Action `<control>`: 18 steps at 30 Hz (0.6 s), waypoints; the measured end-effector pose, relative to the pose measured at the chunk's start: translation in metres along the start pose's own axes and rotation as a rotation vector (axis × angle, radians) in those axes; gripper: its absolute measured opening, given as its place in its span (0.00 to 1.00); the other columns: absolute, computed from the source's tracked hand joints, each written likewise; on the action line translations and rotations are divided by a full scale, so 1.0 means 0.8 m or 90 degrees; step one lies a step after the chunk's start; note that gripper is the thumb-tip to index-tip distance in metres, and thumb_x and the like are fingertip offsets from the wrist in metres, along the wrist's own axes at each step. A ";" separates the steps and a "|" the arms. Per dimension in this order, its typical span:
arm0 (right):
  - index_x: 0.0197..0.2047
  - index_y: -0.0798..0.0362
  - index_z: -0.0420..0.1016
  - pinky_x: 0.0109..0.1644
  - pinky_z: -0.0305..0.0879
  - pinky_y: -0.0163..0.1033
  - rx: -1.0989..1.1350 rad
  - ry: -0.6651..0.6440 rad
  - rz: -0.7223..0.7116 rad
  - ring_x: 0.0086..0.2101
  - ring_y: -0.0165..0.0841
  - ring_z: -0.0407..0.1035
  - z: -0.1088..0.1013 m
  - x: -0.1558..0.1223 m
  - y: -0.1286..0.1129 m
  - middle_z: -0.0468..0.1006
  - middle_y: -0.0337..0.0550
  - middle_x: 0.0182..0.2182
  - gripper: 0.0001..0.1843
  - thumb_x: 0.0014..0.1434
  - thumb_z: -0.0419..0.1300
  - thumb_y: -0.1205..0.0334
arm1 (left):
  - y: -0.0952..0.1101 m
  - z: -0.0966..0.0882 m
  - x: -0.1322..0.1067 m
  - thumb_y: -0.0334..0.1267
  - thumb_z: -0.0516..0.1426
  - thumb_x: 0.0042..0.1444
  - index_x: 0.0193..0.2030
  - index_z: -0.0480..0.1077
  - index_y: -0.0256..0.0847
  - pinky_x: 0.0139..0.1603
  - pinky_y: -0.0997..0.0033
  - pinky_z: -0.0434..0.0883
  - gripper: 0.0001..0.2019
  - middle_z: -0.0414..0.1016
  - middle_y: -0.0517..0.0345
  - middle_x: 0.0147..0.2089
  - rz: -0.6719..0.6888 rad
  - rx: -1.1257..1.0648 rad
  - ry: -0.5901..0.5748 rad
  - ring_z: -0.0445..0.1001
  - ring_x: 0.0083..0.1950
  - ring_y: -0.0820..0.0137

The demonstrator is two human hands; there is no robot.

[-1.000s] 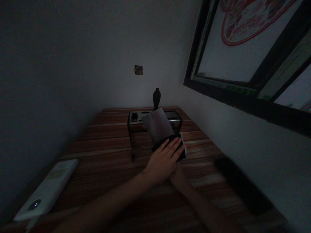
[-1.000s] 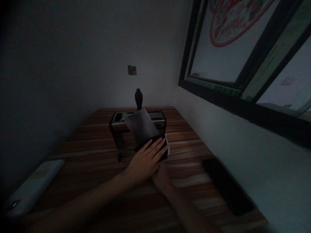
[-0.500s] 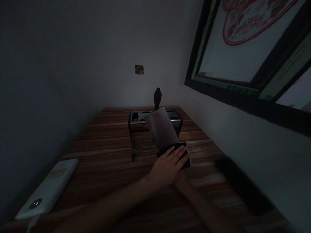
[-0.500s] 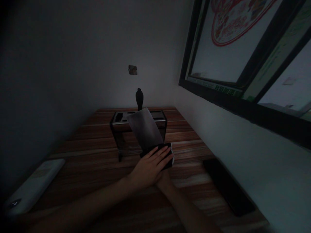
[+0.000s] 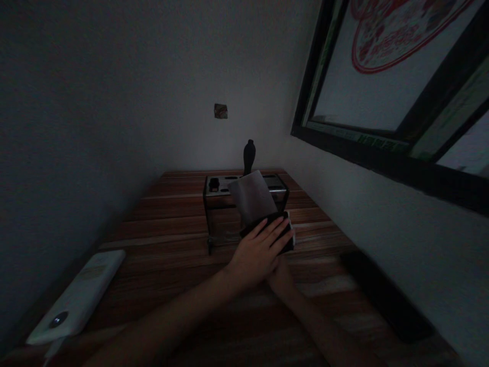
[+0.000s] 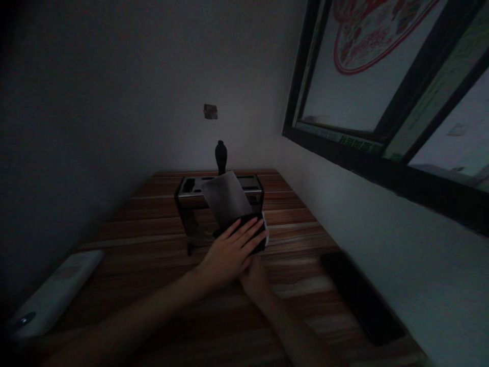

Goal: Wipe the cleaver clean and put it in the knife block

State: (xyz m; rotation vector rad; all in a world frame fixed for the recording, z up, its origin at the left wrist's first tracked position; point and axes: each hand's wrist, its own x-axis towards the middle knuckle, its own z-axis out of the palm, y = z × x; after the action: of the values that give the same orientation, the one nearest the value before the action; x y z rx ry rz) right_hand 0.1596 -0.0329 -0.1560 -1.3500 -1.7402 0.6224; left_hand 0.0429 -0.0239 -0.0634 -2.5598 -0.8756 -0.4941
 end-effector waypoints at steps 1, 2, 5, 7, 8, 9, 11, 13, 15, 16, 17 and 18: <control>0.37 0.54 0.75 0.32 0.70 0.41 0.012 -0.003 0.002 0.35 0.43 0.74 -0.001 -0.001 -0.001 0.80 0.53 0.33 0.11 0.54 0.54 0.62 | -0.003 -0.002 0.001 0.43 0.52 0.58 0.67 0.47 0.42 0.68 0.61 0.48 0.32 0.44 0.55 0.71 -0.006 0.011 0.004 0.42 0.70 0.67; 0.34 0.55 0.74 0.32 0.70 0.41 0.020 -0.001 0.003 0.33 0.43 0.74 -0.002 -0.001 -0.002 0.80 0.52 0.32 0.09 0.53 0.55 0.61 | -0.007 -0.004 0.002 0.42 0.52 0.58 0.67 0.47 0.42 0.68 0.61 0.48 0.31 0.44 0.55 0.70 -0.012 0.019 0.009 0.42 0.70 0.66; 0.33 0.55 0.72 0.37 0.68 0.43 0.042 0.008 -0.007 0.34 0.41 0.73 -0.005 0.000 -0.007 0.79 0.50 0.32 0.08 0.50 0.57 0.62 | -0.018 -0.011 0.004 0.41 0.51 0.59 0.67 0.48 0.42 0.68 0.60 0.48 0.30 0.45 0.56 0.70 -0.031 0.030 0.028 0.43 0.70 0.66; 0.38 0.55 0.71 0.39 0.67 0.42 0.058 -0.005 -0.023 0.35 0.40 0.72 -0.006 0.001 -0.008 0.79 0.48 0.33 0.10 0.51 0.56 0.64 | -0.025 -0.017 0.005 0.39 0.50 0.60 0.67 0.49 0.42 0.68 0.60 0.48 0.28 0.46 0.57 0.70 -0.049 0.033 0.044 0.44 0.70 0.66; 0.39 0.55 0.71 0.39 0.67 0.41 0.059 -0.013 -0.030 0.34 0.39 0.72 -0.006 0.002 -0.008 0.79 0.47 0.33 0.10 0.51 0.56 0.64 | -0.030 -0.020 0.005 0.39 0.50 0.59 0.66 0.49 0.42 0.68 0.59 0.48 0.28 0.46 0.57 0.70 -0.061 0.033 0.052 0.45 0.70 0.66; 0.40 0.55 0.71 0.39 0.67 0.40 0.053 -0.019 -0.031 0.34 0.38 0.71 -0.006 0.002 -0.008 0.78 0.46 0.33 0.10 0.52 0.55 0.64 | -0.034 -0.024 0.005 0.38 0.50 0.59 0.66 0.50 0.42 0.68 0.59 0.48 0.28 0.46 0.57 0.70 -0.074 0.033 0.059 0.45 0.70 0.66; 0.39 0.55 0.70 0.37 0.66 0.39 0.024 -0.025 -0.026 0.31 0.36 0.71 -0.005 0.001 -0.006 0.77 0.45 0.31 0.10 0.54 0.55 0.63 | -0.043 -0.031 0.005 0.37 0.51 0.59 0.66 0.50 0.43 0.68 0.57 0.48 0.28 0.47 0.56 0.70 -0.101 0.030 0.076 0.45 0.70 0.65; 0.40 0.56 0.70 0.35 0.66 0.38 -0.002 -0.031 -0.023 0.30 0.35 0.70 -0.004 0.000 -0.005 0.77 0.45 0.30 0.10 0.55 0.55 0.61 | -0.053 -0.040 0.005 0.36 0.51 0.59 0.66 0.50 0.43 0.68 0.56 0.48 0.28 0.47 0.55 0.70 -0.131 0.026 0.096 0.45 0.70 0.64; 0.40 0.56 0.70 0.35 0.65 0.37 -0.012 -0.035 -0.027 0.30 0.35 0.70 -0.004 -0.001 -0.006 0.76 0.45 0.30 0.11 0.55 0.55 0.60 | -0.063 -0.048 0.004 0.35 0.50 0.59 0.66 0.51 0.42 0.68 0.55 0.47 0.27 0.47 0.54 0.70 -0.160 0.026 0.111 0.45 0.70 0.64; 0.40 0.56 0.70 0.34 0.65 0.36 -0.016 -0.036 -0.029 0.30 0.35 0.70 -0.004 -0.002 -0.007 0.76 0.44 0.29 0.11 0.56 0.55 0.60 | -0.068 -0.052 0.004 0.34 0.50 0.59 0.66 0.51 0.42 0.68 0.54 0.46 0.27 0.46 0.54 0.70 -0.172 0.027 0.117 0.45 0.70 0.64; 0.39 0.55 0.71 0.34 0.64 0.36 -0.024 -0.037 -0.029 0.29 0.34 0.70 -0.004 -0.002 -0.009 0.76 0.44 0.28 0.10 0.56 0.54 0.59 | -0.072 -0.055 0.004 0.33 0.49 0.60 0.66 0.51 0.41 0.68 0.54 0.46 0.27 0.46 0.54 0.70 -0.183 0.029 0.122 0.45 0.70 0.64; 0.38 0.55 0.71 0.32 0.64 0.35 -0.036 -0.039 -0.025 0.28 0.34 0.70 -0.005 -0.002 -0.010 0.76 0.43 0.27 0.10 0.57 0.54 0.59 | -0.075 -0.057 0.003 0.33 0.49 0.60 0.66 0.51 0.41 0.68 0.53 0.46 0.27 0.47 0.54 0.70 -0.193 0.030 0.128 0.44 0.70 0.64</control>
State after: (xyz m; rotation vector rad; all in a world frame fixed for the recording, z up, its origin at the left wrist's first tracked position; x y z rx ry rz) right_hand 0.1587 -0.0374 -0.1481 -1.3446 -1.8410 0.6028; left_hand -0.0027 0.0000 -0.0079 -2.2948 -1.1883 -0.7943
